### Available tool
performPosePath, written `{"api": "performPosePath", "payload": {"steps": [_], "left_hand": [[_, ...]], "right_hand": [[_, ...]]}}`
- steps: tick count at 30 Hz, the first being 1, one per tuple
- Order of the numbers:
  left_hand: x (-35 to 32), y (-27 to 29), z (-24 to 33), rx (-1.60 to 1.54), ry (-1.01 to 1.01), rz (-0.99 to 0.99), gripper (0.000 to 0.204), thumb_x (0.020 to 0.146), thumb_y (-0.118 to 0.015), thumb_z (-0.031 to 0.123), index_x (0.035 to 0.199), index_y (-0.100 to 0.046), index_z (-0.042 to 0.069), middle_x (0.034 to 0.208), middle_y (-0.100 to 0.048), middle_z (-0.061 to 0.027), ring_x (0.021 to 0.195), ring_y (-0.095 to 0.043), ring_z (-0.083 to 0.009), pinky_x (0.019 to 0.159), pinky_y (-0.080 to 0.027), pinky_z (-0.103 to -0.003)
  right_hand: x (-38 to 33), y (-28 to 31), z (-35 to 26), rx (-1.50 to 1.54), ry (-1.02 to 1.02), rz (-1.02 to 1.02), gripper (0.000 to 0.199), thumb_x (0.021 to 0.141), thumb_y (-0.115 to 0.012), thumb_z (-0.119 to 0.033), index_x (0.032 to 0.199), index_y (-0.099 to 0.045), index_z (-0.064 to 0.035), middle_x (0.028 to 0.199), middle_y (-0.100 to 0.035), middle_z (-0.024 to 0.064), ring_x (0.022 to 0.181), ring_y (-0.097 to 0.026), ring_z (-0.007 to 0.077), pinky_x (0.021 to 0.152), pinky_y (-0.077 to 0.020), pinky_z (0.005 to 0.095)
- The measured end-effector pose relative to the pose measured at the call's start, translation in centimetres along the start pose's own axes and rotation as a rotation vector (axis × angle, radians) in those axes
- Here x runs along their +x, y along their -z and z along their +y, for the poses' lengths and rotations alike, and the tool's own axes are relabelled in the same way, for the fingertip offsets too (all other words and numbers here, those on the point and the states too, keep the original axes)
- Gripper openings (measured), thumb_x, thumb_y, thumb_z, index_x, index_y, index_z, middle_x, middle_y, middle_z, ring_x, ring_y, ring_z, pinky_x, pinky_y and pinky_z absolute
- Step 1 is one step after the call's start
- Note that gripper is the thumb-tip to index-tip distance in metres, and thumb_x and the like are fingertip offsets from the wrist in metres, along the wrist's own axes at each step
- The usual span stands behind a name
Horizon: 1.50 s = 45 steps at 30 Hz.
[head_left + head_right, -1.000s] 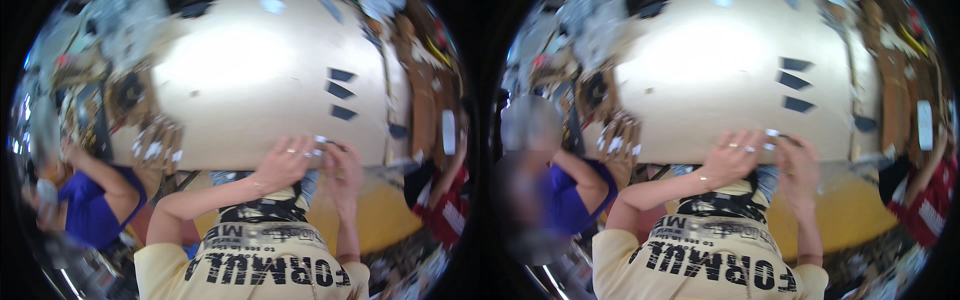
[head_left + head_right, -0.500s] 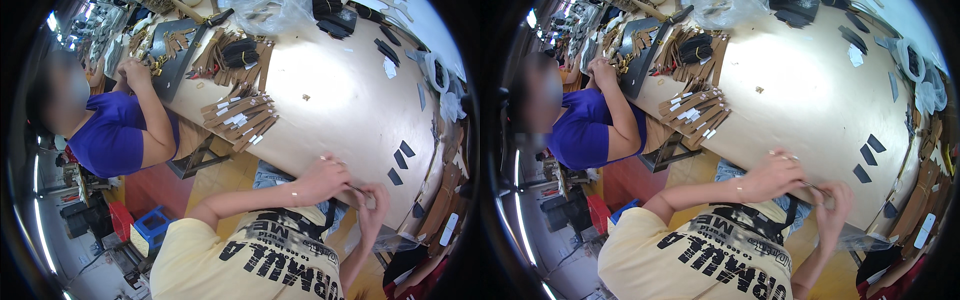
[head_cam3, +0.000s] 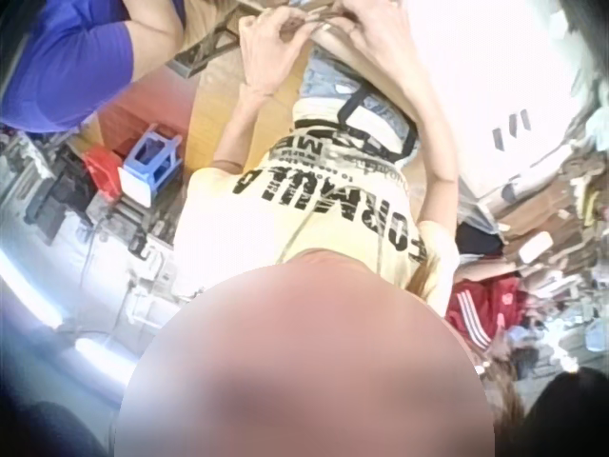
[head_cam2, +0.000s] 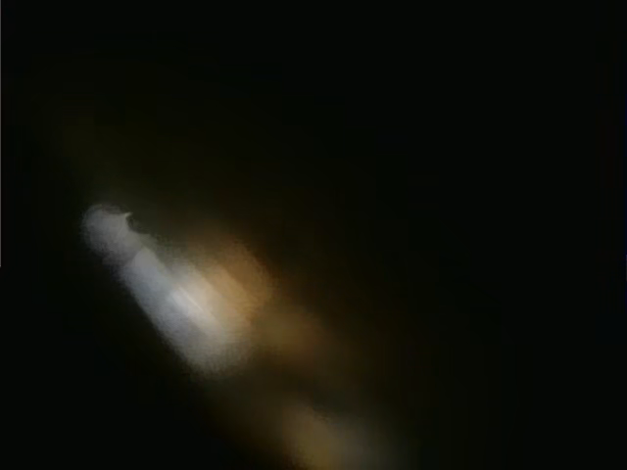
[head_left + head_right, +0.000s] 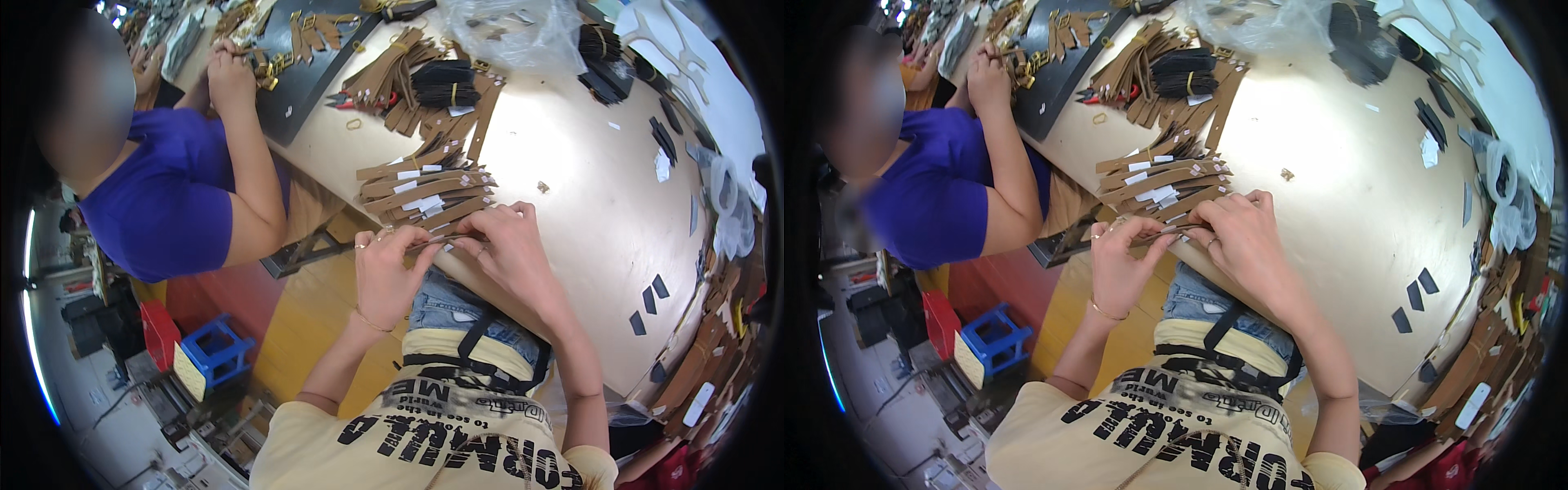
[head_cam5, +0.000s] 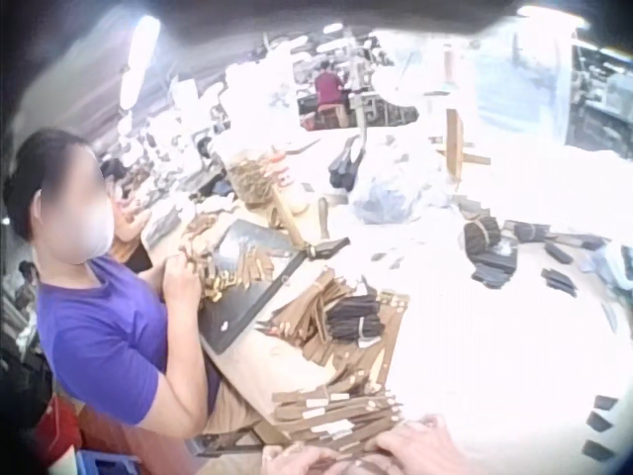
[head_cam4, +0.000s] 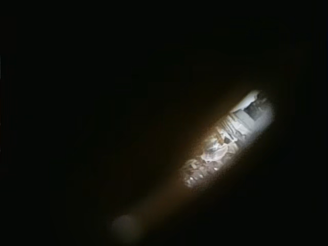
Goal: The person assembles small leather strips and black inserts by hand on a workbench. They pick up pieces, align them, and attach small white tags to the ends, then bundle the finished units together.
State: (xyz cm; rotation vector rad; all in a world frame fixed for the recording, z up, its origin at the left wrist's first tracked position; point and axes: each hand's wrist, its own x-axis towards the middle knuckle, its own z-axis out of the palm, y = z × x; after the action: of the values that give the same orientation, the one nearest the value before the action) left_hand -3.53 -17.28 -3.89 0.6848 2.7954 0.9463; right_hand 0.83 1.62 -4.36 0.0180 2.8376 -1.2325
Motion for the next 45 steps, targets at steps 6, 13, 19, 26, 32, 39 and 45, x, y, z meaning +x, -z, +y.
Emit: {"api": "performPosePath", "payload": {"steps": [6,13,19,26,32,39,45], "left_hand": [[-2.2,-0.4,-0.8,0.052,0.009,0.051,0.019,0.079,-0.079,0.025,0.09,-0.069,0.013,0.086,-0.071,0.0001,0.082,-0.062,-0.0188,0.081,-0.034,-0.036],[-1.8,-0.1,-1.8,0.06,0.0,0.168,0.039,0.07,-0.086,0.025,0.104,-0.07,0.014,0.107,-0.065,-0.0018,0.096,-0.059,-0.0194,0.091,-0.033,-0.035],[-1.0,-0.9,-1.4,0.108,0.005,0.108,0.044,0.073,-0.084,0.033,0.11,-0.069,0.014,0.106,-0.065,-0.0021,0.099,-0.058,-0.021,0.095,-0.03,-0.037],[-1.4,-1.0,-1.2,0.121,0.05,0.02,0.046,0.072,-0.084,0.034,0.111,-0.068,0.014,0.106,-0.065,-0.0023,0.1,-0.057,-0.0214,0.095,-0.029,-0.039],[-1.5,-1.6,-1.5,0.093,0.035,-0.004,0.037,0.077,-0.079,0.035,0.105,-0.069,0.014,0.102,-0.065,-0.0037,0.1,-0.056,-0.0227,0.091,-0.03,-0.042],[-0.8,-1.3,-1.5,-0.058,0.053,0.152,0.025,0.079,-0.08,0.033,0.092,-0.072,0.014,0.083,-0.07,-0.0002,0.08,-0.061,-0.018,0.086,-0.031,-0.037],[0.7,0.1,-1.7,0.066,0.017,0.313,0.016,0.077,-0.082,0.023,0.08,-0.069,0.014,0.073,-0.066,0.0017,0.067,-0.058,-0.016,0.077,-0.032,-0.033]], "right_hand": [[-0.1,-0.5,0.5,-0.122,0.078,0.031,0.016,0.082,-0.075,-0.024,0.093,-0.069,-0.0135,0.083,-0.064,0.0005,0.085,-0.059,0.0201,0.094,-0.0334,0.0407],[0.5,-0.5,-0.2,-0.245,0.105,0.073,0.033,0.076,-0.078,-0.024,0.105,-0.067,-0.015,0.103,-0.06,0.0019,0.1,-0.055,0.0226,0.097,-0.033,0.0426],[1.2,-0.2,-0.4,-0.377,0.102,0.087,0.051,0.069,-0.082,-0.026,0.115,-0.062,-0.0146,0.116,-0.055,0.0059,0.11,-0.05,0.0261,0.1,-0.0313,0.0454],[1.4,0.2,-0.3,-0.369,0.084,0.017,0.039,0.07,-0.081,-0.025,0.103,-0.064,-0.014,0.111,-0.057,0.0033,0.111,-0.05,0.0238,0.1,-0.0305,0.0455],[1.2,0.3,0.3,-0.409,0.145,0.006,0.022,0.076,-0.078,-0.023,0.093,-0.067,-0.0151,0.096,-0.062,-0.0021,0.101,-0.055,0.0207,0.098,-0.0312,0.0449],[1.4,0.2,1.4,-0.313,0.164,0.081,0.011,0.083,-0.072,-0.027,0.09,-0.069,-0.0185,0.09,-0.062,-0.0032,0.096,-0.056,0.0166,0.098,-0.0323,0.0449],[1.7,-0.1,1.5,-0.375,0.217,0.101,0.012,0.083,-0.073,-0.025,0.094,-0.07,-0.019,0.09,-0.062,-0.0046,0.096,-0.056,0.0162,0.099,-0.0319,0.0451]]}}
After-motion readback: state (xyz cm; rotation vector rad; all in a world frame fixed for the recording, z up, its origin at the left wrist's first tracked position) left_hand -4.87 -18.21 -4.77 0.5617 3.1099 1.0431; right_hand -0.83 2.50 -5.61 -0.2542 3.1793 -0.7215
